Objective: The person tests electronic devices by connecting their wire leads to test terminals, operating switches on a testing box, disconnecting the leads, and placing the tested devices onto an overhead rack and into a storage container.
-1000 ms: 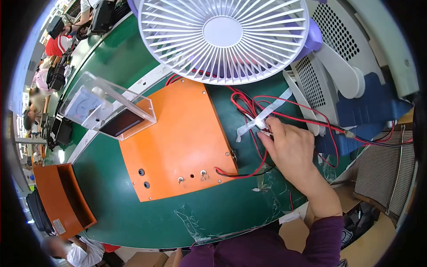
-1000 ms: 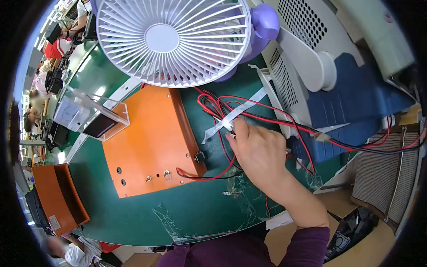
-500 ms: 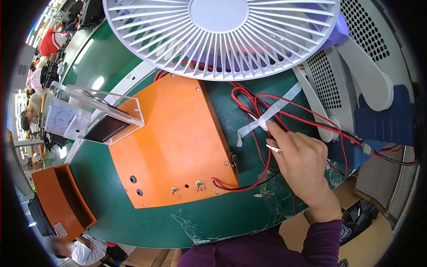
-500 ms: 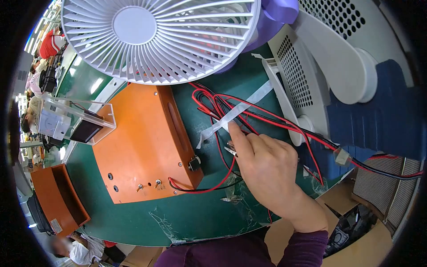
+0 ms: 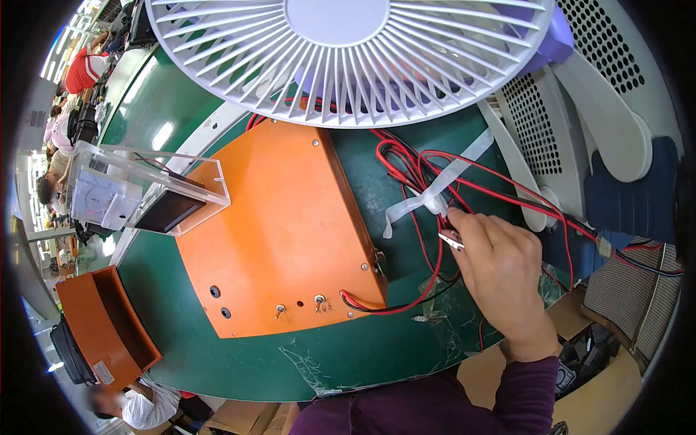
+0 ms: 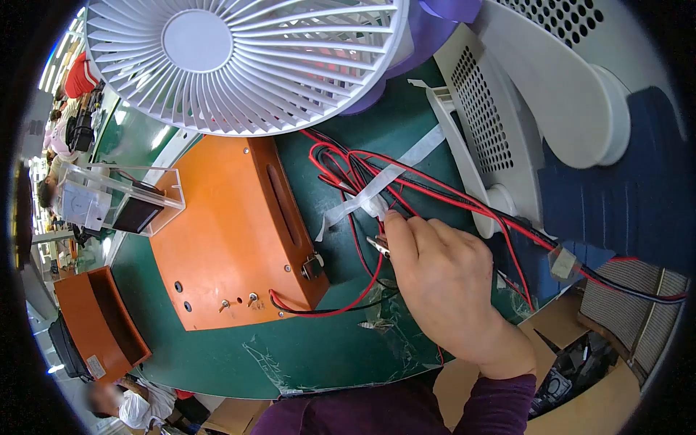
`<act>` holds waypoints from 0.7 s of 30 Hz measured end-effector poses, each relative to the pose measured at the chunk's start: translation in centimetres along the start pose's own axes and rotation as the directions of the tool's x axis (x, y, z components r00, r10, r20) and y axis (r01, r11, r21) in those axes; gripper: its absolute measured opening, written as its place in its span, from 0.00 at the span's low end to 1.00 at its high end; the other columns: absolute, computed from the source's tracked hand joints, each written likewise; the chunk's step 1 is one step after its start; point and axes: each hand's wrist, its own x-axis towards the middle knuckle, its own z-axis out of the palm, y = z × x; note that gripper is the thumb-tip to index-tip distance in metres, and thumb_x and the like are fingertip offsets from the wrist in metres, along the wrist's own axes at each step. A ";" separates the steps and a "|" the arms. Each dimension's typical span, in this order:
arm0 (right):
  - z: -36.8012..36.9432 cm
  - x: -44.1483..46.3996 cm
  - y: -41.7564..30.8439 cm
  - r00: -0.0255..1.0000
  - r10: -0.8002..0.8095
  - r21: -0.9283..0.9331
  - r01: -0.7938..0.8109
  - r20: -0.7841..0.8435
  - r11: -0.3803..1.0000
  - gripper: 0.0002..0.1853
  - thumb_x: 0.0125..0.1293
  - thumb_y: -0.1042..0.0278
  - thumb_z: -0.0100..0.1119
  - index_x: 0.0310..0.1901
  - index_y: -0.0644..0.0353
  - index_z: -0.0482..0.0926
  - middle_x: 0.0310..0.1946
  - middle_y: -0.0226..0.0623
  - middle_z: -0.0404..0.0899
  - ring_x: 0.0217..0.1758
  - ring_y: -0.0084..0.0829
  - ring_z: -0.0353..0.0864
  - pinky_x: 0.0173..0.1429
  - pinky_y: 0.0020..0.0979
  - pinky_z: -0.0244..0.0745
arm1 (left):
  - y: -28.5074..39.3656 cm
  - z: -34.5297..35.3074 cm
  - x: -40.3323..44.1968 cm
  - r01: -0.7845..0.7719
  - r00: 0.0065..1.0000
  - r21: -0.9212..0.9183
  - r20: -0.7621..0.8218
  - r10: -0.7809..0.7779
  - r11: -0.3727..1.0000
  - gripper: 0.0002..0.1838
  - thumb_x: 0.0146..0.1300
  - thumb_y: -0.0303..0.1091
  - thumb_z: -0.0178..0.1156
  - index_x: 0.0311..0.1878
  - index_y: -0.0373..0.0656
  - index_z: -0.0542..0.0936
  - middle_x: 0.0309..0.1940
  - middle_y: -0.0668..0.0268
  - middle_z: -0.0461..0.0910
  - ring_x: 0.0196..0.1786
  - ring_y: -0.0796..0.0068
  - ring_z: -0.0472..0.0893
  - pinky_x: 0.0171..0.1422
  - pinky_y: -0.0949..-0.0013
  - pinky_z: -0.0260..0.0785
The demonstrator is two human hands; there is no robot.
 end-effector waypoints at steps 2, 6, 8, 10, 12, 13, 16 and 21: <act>0.2 0.0 0.1 1.000 0.011 0.027 -0.011 -0.009 1.000 0.09 0.54 0.73 0.59 0.38 0.63 0.75 0.22 0.32 0.71 0.25 0.29 0.76 0.28 0.29 0.71 | 0.0 0.1 -0.1 -0.012 1.000 0.006 -0.003 0.012 1.000 0.17 0.65 0.40 0.49 0.52 0.42 0.76 0.48 0.52 0.78 0.52 0.51 0.76 0.56 0.58 0.68; 0.2 0.4 0.1 0.996 0.070 0.291 -0.050 -0.057 0.955 0.11 0.55 0.76 0.61 0.39 0.63 0.71 0.26 0.39 0.75 0.28 0.37 0.79 0.31 0.34 0.73 | -0.1 0.5 -0.1 -0.056 0.998 0.006 -0.027 0.056 0.998 0.17 0.65 0.40 0.49 0.51 0.42 0.76 0.47 0.52 0.78 0.52 0.51 0.76 0.56 0.58 0.68; -0.9 0.6 -0.2 0.994 0.086 0.459 -0.047 -0.065 0.887 0.09 0.60 0.76 0.60 0.40 0.65 0.71 0.29 0.42 0.77 0.29 0.40 0.79 0.33 0.34 0.74 | -0.1 0.8 -0.1 -0.082 0.996 0.009 -0.037 0.083 0.997 0.17 0.65 0.40 0.49 0.51 0.42 0.77 0.47 0.52 0.78 0.52 0.51 0.76 0.56 0.58 0.68; -1.8 0.1 -0.6 0.983 0.166 0.656 -0.073 -0.080 0.752 0.08 0.61 0.76 0.59 0.40 0.66 0.71 0.29 0.41 0.76 0.28 0.35 0.79 0.33 0.30 0.73 | -0.2 1.0 -0.1 -0.111 0.993 0.019 -0.047 0.112 0.994 0.17 0.65 0.40 0.49 0.51 0.42 0.77 0.47 0.52 0.78 0.52 0.51 0.76 0.56 0.58 0.69; -3.1 -1.0 -0.8 0.972 0.218 0.852 -0.043 -0.084 0.522 0.07 0.61 0.79 0.57 0.41 0.67 0.72 0.27 0.38 0.77 0.27 0.28 0.78 0.32 0.26 0.72 | -0.4 1.1 -0.3 -0.131 0.990 0.032 -0.043 0.132 0.991 0.17 0.65 0.40 0.49 0.51 0.42 0.77 0.47 0.52 0.78 0.52 0.51 0.76 0.56 0.58 0.69; -3.7 -1.4 -1.1 0.962 0.228 0.920 0.053 -0.151 0.388 0.07 0.61 0.80 0.56 0.41 0.67 0.73 0.27 0.37 0.78 0.26 0.27 0.78 0.31 0.25 0.72 | -0.5 1.1 -0.5 -0.140 0.989 0.047 -0.032 0.141 0.989 0.17 0.65 0.40 0.49 0.51 0.42 0.77 0.47 0.52 0.78 0.51 0.51 0.76 0.56 0.58 0.69; -5.9 -4.0 -1.3 0.908 0.256 0.938 0.289 -0.332 0.190 0.07 0.60 0.69 0.58 0.35 0.64 0.77 0.22 0.40 0.80 0.20 0.25 0.76 0.25 0.25 0.71 | 0.2 -0.2 -2.9 -0.395 0.884 -0.004 -0.272 0.380 0.918 0.16 0.64 0.39 0.51 0.49 0.41 0.77 0.44 0.49 0.78 0.48 0.48 0.77 0.54 0.54 0.69; -6.3 -6.7 -0.7 0.743 -0.450 0.784 0.606 -0.496 0.137 0.05 0.64 0.70 0.52 0.39 0.58 0.76 0.16 0.35 0.79 0.07 0.22 0.68 0.11 0.21 0.62 | 3.9 -8.1 -9.0 -0.540 0.819 0.024 0.245 0.519 0.841 0.17 0.68 0.44 0.46 0.50 0.45 0.75 0.35 0.50 0.81 0.39 0.47 0.80 0.47 0.53 0.72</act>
